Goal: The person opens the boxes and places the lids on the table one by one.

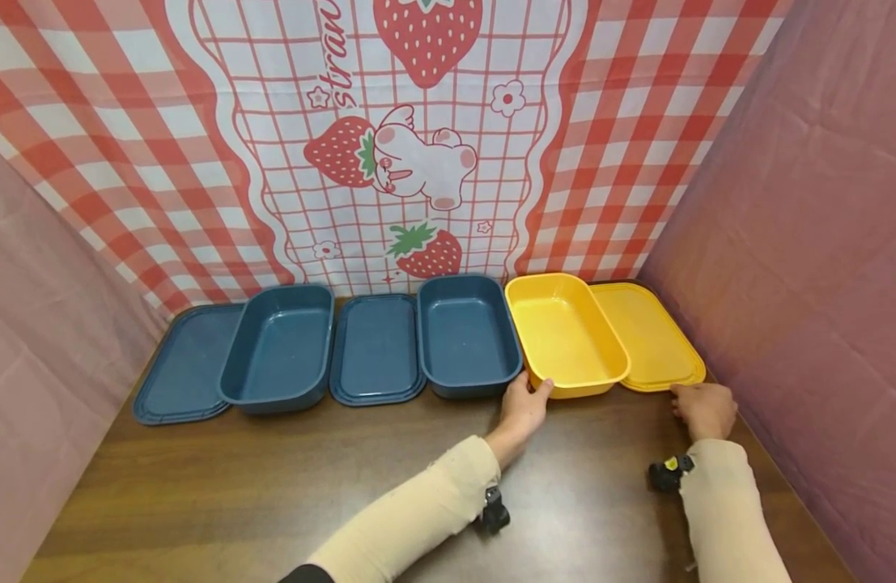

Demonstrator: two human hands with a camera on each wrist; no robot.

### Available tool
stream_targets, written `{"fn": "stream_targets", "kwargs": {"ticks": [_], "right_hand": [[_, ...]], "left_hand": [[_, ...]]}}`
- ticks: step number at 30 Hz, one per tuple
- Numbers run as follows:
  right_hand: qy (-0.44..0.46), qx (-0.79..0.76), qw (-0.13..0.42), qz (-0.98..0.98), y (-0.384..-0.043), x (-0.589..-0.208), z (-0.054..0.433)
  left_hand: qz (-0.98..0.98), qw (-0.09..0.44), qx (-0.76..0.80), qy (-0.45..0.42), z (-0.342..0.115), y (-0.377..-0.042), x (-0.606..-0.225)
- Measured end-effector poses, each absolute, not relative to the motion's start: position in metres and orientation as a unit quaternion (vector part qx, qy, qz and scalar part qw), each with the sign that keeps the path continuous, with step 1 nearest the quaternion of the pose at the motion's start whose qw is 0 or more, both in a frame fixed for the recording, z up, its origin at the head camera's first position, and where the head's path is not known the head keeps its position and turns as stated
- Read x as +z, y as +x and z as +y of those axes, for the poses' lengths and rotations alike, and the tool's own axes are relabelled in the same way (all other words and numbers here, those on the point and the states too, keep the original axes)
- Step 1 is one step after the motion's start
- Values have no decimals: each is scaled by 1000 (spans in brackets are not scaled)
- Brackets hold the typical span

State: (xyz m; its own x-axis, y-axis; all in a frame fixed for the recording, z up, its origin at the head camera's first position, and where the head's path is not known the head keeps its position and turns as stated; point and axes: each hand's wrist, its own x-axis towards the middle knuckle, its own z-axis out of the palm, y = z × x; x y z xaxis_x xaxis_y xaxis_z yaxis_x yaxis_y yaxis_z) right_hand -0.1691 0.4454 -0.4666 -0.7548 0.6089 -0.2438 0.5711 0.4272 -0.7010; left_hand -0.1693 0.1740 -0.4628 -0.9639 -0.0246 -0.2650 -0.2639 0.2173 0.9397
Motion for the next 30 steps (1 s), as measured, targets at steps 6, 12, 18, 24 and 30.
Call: {"fn": "stream_targets", "kwargs": {"ticks": [6,12,18,24,30], "right_hand": [[-342,420,26,-840,-173,-467,443],[-299,422,18,-856,-176,-469,439],[-218,404,14,-888,-177,-472,435],[-191,399,12,-897,-177,-468,430],[-173,395,21,-902,-178,-464,423]], "left_hand": [[785,96,607,-84,172,-172,-459],[790,100,600,-75,170,-172,-460],[797,102,592,-67,170,-171,-462],[803,112,583,-58,169,-172,-460],[807,127,575,-51,167,-171,-458]]}}
